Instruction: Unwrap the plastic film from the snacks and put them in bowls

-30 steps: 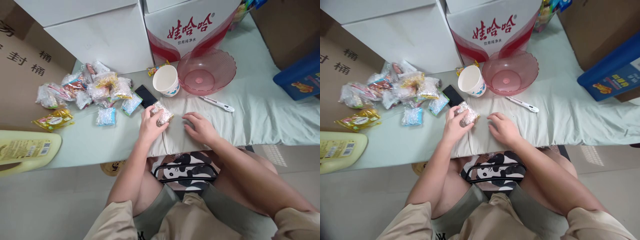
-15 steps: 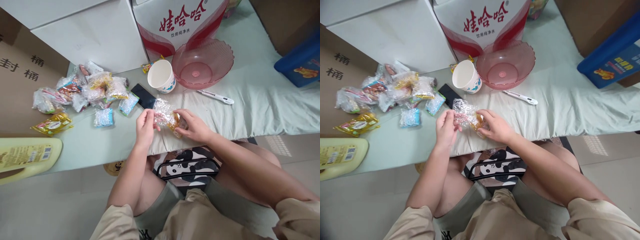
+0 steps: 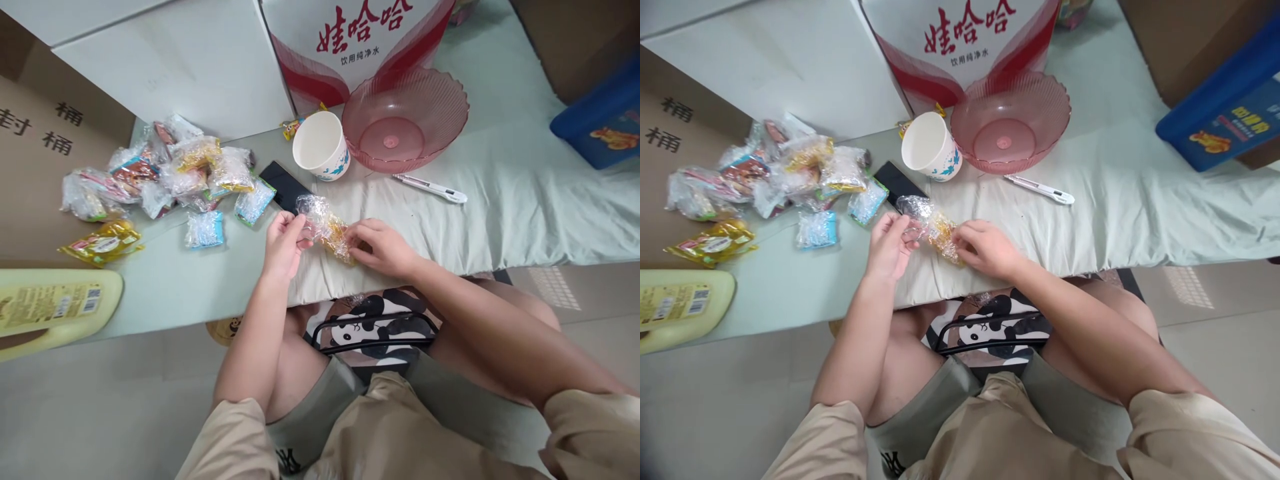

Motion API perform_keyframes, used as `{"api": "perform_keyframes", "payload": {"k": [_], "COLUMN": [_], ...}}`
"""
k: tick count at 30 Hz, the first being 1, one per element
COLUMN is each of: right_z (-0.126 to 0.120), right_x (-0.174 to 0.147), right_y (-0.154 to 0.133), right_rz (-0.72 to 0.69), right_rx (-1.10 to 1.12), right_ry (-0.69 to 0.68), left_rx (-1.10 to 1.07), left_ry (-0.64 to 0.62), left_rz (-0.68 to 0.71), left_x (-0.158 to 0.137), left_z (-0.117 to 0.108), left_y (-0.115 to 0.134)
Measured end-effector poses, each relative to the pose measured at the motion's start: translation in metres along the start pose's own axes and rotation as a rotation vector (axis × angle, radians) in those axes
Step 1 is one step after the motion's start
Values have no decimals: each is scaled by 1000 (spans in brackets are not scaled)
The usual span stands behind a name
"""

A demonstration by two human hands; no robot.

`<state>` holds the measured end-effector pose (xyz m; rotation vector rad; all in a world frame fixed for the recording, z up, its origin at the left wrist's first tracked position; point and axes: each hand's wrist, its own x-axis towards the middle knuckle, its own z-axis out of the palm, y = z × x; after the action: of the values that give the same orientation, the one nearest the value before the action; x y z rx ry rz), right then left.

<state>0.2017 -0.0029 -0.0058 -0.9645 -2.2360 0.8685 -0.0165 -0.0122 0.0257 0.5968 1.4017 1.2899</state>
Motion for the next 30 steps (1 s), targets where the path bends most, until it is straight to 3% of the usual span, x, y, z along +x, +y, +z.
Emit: {"api": "perform_keyframes", "payload": {"k": [4, 8, 13, 17, 19, 20, 23, 26, 27, 30], "right_z": [-5, -32, -58, -54, -47, -44, -42, -46, -46, -40], "right_x": [-1, -8, -14, -15, -13, -12, -7, -8, -9, -17], "right_y": [0, 17, 27, 19, 18, 18, 16, 8, 4, -7], "right_rz": [37, 45, 190, 123, 104, 112, 194, 305, 348, 488], "right_rx": [-12, -143, -294, -261, -282, -308, -422, -422, -354, -25], "right_ry": [36, 144, 274, 234, 165, 142, 259, 451, 430, 197], "left_rx": [16, 111, 690, 998, 1035, 1053, 1079, 1003, 968, 843], "left_ry": [137, 284, 43, 100, -53, -171, -418, -421, -386, -241], "left_rz": [144, 257, 192, 638, 821, 848, 742, 681, 679, 573], "left_x": [6, 16, 5, -6, -7, -7, -4, -6, -8, -14], "left_z": [-7, -33, -52, -39, -29, -23, -10, -2, 0, 5], "left_y": [4, 9, 7, 8, 5, 3, -7, -13, -14, -15]}}
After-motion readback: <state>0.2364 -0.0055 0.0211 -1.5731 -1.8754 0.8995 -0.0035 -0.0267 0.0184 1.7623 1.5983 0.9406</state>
